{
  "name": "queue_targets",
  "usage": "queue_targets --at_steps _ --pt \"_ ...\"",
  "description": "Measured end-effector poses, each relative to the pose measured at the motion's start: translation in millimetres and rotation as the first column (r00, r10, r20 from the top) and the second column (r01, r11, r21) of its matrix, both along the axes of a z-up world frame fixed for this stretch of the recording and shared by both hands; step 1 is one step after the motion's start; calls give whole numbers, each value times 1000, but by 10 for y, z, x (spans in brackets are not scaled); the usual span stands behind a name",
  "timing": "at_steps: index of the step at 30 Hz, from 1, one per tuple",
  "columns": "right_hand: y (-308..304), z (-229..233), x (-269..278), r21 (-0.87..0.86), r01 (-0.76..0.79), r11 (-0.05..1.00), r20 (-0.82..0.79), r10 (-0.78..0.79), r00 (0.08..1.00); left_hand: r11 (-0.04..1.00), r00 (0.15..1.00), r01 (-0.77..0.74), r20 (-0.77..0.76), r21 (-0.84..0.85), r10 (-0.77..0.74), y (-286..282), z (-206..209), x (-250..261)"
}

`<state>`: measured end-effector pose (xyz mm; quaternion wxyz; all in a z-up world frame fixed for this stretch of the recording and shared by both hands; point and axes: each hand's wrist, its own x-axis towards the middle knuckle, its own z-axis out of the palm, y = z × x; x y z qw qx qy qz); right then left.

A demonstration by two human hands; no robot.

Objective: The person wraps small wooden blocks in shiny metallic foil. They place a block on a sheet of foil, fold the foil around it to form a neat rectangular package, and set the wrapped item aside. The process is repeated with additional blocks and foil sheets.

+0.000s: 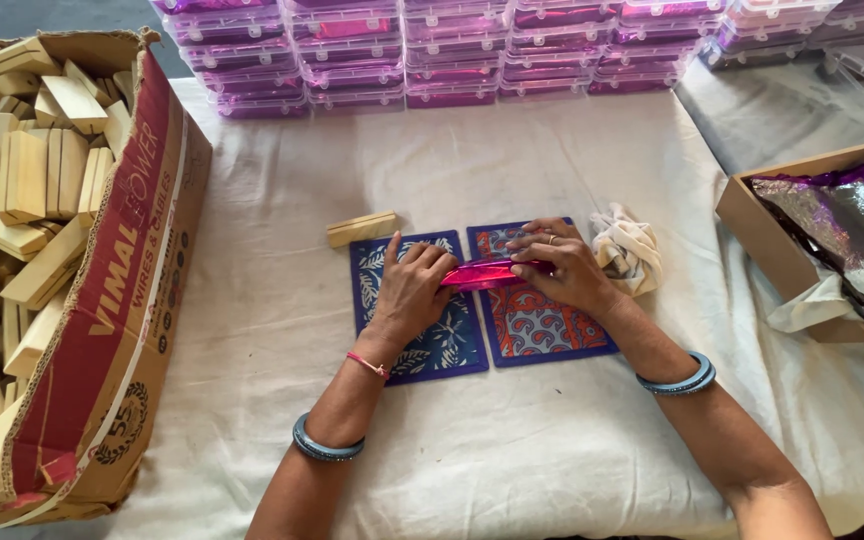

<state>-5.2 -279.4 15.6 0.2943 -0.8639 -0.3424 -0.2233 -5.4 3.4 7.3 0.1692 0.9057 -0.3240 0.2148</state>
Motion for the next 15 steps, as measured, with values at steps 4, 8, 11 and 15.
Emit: queue_targets --at_steps 4,8,11,15 --pt "-5 -34 15 18 10 1000 -39 -10 999 998 998 41 -35 -54 -43 10 38 -34" --pt "-34 -62 69 68 -34 997 -93 40 995 989 981 40 -181 -145 -66 6 -29 -11" --pt "-19 -49 44 75 -43 996 -178 56 982 992 967 9 -253 -123 -40 4 -4 -12" --pt "8 -29 16 72 -54 996 -233 69 970 996 960 21 -277 -84 -43 -15 10 -24"
